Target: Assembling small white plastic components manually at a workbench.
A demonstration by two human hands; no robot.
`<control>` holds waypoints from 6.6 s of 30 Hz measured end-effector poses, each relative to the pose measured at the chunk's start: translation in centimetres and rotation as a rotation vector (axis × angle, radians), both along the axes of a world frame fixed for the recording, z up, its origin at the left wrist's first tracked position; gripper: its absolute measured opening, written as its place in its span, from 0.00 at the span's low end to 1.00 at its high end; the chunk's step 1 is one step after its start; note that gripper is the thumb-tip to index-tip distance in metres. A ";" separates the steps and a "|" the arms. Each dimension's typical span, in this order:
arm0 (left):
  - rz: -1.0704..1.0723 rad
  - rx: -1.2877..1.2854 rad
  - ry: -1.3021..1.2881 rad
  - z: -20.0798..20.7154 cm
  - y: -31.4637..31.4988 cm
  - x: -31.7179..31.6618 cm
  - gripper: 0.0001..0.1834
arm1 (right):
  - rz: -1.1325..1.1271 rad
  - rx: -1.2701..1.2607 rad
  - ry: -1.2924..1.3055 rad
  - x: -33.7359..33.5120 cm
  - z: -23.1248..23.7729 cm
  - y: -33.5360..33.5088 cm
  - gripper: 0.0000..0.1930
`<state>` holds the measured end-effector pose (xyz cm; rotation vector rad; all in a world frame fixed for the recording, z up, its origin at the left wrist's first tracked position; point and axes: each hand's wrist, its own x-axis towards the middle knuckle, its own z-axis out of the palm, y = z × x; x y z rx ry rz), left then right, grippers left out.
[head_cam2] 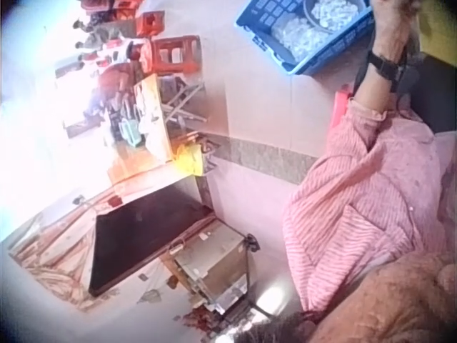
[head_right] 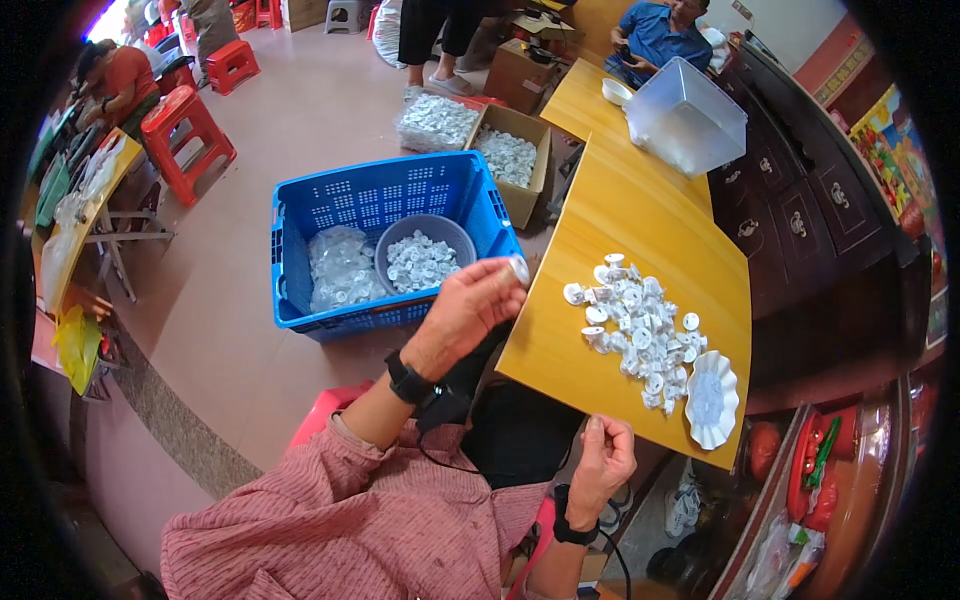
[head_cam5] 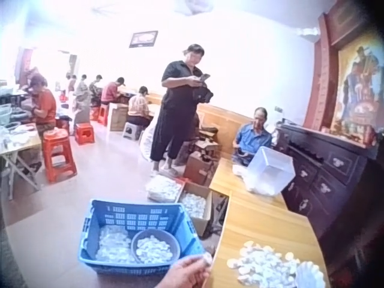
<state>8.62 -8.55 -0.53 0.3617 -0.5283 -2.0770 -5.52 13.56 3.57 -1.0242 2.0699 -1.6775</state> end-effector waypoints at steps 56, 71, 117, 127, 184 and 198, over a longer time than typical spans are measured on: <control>0.152 -0.885 -0.804 0.3 4.3 -6.5 0.11 | -0.323 0.426 0.673 -11.1 -3.4 -1.3 0.26; 0.238 -0.877 -0.732 -0.5 4.1 -6.8 0.18 | -0.438 0.309 0.923 -12.6 -1.5 -2.7 0.18; 0.192 -1.311 -0.984 -1.2 3.2 -9.6 0.62 | 0.211 0.167 0.413 -11.8 2.5 -10.5 0.25; 0.234 -1.341 -1.007 -1.0 3.4 -9.2 0.58 | -0.100 0.932 0.753 -21.6 3.8 -11.0 0.47; 0.215 -1.399 -0.943 -0.6 3.2 -8.9 0.59 | 0.136 0.525 0.433 -12.9 0.5 -6.5 0.21; 0.237 -1.514 -1.090 0.5 4.1 -9.1 0.57 | -0.590 0.887 0.968 -18.2 1.6 1.4 0.13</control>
